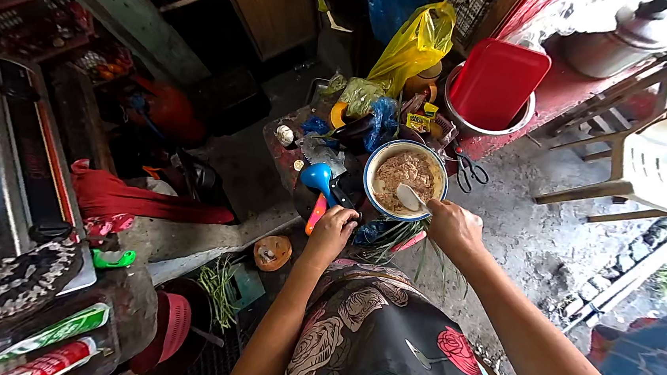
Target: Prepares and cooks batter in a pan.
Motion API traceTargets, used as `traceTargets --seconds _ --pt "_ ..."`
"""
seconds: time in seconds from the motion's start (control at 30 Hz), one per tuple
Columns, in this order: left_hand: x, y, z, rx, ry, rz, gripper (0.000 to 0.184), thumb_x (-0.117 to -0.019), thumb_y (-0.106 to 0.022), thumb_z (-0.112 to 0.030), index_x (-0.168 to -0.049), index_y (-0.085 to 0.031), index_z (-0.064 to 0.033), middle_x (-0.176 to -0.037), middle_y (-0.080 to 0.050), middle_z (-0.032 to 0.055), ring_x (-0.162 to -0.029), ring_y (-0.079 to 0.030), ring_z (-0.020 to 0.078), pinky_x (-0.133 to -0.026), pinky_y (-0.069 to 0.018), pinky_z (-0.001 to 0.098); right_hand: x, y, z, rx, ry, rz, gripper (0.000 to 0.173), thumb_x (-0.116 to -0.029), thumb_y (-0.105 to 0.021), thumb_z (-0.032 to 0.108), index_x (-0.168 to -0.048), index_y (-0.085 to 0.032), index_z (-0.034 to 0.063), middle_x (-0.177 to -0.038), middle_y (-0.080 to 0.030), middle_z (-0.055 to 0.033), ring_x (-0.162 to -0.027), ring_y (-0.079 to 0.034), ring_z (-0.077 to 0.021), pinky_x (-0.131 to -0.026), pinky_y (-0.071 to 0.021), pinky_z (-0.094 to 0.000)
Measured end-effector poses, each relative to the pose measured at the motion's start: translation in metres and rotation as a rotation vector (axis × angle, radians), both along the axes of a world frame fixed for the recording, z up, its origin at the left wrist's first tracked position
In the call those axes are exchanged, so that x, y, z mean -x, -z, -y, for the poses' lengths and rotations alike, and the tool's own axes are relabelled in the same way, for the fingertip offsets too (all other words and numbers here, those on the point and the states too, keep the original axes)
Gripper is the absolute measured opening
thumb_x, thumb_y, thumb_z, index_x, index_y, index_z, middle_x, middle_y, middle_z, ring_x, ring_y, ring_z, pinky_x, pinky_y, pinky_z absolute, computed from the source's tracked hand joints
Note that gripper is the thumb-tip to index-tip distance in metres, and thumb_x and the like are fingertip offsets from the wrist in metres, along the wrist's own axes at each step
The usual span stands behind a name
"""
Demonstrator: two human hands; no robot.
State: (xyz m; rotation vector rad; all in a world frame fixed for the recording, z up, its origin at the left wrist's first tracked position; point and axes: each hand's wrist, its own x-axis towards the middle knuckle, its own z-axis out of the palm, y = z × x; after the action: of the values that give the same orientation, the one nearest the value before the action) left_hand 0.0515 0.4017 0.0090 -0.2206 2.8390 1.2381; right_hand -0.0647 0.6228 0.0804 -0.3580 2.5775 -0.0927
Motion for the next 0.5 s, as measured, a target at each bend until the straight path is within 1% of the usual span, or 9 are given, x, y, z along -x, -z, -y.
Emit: traceTargets --seconds 0.07,0.13,0.2,0.3,0.33,0.37,0.4,0.47,0.5 --pt "0.001 -0.001 0.0 0.001 0.003 0.005 0.024 -0.1008 -0.06 -0.013 -0.117 -0.073 -0.0012 -0.112 -0.071 0.0177 -0.098 -0.07 0.0263 -0.092 -0.0561 0.0374 0.004 0.006 0.002 -0.007 0.017 0.073 0.031 -0.1022 -0.048 0.007 -0.126 -0.068 0.009 -0.121 -0.07 -0.0214 -0.114 -0.067 -0.0431 -0.088 -0.0505 -0.0643" --pt "0.003 -0.002 -0.001 0.002 0.004 0.004 0.024 -0.1008 -0.061 -0.013 -0.117 -0.073 -0.0013 -0.112 -0.071 0.0177 -0.099 -0.07 0.0262 -0.093 -0.0559 0.0373 0.012 0.015 0.003 0.059 0.084 0.129 0.032 -0.104 -0.047 0.01 -0.129 -0.067 0.0112 -0.121 -0.07 -0.0229 -0.116 -0.065 -0.0443 -0.091 -0.049 -0.0662" --pt "0.003 -0.002 -0.003 0.003 0.002 0.005 0.023 -0.1004 -0.061 -0.012 -0.117 -0.073 -0.0011 -0.112 -0.071 0.0182 -0.098 -0.07 0.0261 -0.093 -0.0559 0.0371 0.019 0.027 0.001 0.162 0.144 0.168 0.031 -0.1043 -0.048 0.01 -0.129 -0.068 0.0097 -0.12 -0.069 -0.0246 -0.117 -0.064 -0.046 -0.094 -0.0474 -0.0677" --pt "0.006 -0.003 -0.003 -0.007 -0.005 0.031 0.023 -0.1003 -0.061 -0.011 -0.117 -0.073 -0.001 -0.112 -0.07 0.0183 -0.097 -0.07 0.0254 -0.093 -0.0559 0.0362 0.025 0.048 -0.005 0.314 0.226 0.223 0.03 -0.1028 -0.051 0.007 -0.127 -0.068 0.0045 -0.119 -0.069 -0.0254 -0.115 -0.064 -0.0449 -0.096 -0.0471 -0.0667" --pt "0.007 -0.002 -0.004 -0.013 -0.01 0.032 0.023 -0.1001 -0.061 -0.011 -0.117 -0.073 -0.0008 -0.112 -0.07 0.0186 -0.097 -0.07 0.0255 -0.092 -0.0562 0.036 0.026 0.055 -0.007 0.372 0.26 0.24 0.029 -0.1018 -0.052 0.005 -0.126 -0.068 0.002 -0.117 -0.069 -0.0254 -0.111 -0.066 -0.0428 -0.095 -0.0482 -0.0644" --pt "0.009 -0.001 -0.004 -0.02 -0.017 0.029 0.023 -0.0999 -0.061 -0.011 -0.117 -0.073 -0.0006 -0.112 -0.07 0.0189 -0.097 -0.07 0.0256 -0.092 -0.0563 0.0361 0.025 0.062 -0.009 0.433 0.3 0.26 0.028 -0.1012 -0.052 0.004 -0.125 -0.067 -0.0003 -0.114 -0.069 -0.0245 -0.103 -0.067 -0.0383 -0.093 -0.0502 -0.0591" --pt "0.011 -0.001 -0.004 -0.026 -0.023 0.033 0.023 -0.1 -0.061 -0.011 -0.117 -0.073 -0.0007 -0.112 -0.07 0.019 -0.096 -0.07 0.0256 -0.091 -0.0562 0.0361 0.024 0.067 -0.008 0.491 0.349 0.282 0.028 -0.1009 -0.052 0.003 -0.125 -0.065 -0.0016 -0.108 -0.068 -0.0224 -0.093 -0.066 -0.0319 -0.088 -0.0513 -0.0522" --pt "0.016 0.0 -0.005 -0.038 -0.036 0.036 0.022 -0.0998 -0.062 -0.01 -0.116 -0.073 -0.0002 -0.112 -0.07 0.0196 -0.097 -0.069 0.0257 -0.091 -0.056 0.0363 0.022 0.074 -0.004 0.589 0.443 0.322 0.027 -0.1007 -0.051 0.001 -0.125 -0.064 -0.003 -0.101 -0.066 -0.0187 -0.08 -0.061 -0.0224 -0.078 -0.0511 -0.0421" --pt "0.019 -0.002 -0.006 -0.043 -0.043 0.043 0.022 -0.0999 -0.062 -0.01 -0.116 -0.073 0.0002 -0.113 -0.069 0.0198 -0.097 -0.069 0.0258 -0.092 -0.0558 0.0364 0.02 0.075 0.0 0.635 0.493 0.336 0.028 -0.1001 -0.051 0.0 -0.125 -0.063 -0.0031 -0.096 -0.065 -0.0157 -0.073 -0.057 -0.0175 -0.072 -0.0491 -0.0368"
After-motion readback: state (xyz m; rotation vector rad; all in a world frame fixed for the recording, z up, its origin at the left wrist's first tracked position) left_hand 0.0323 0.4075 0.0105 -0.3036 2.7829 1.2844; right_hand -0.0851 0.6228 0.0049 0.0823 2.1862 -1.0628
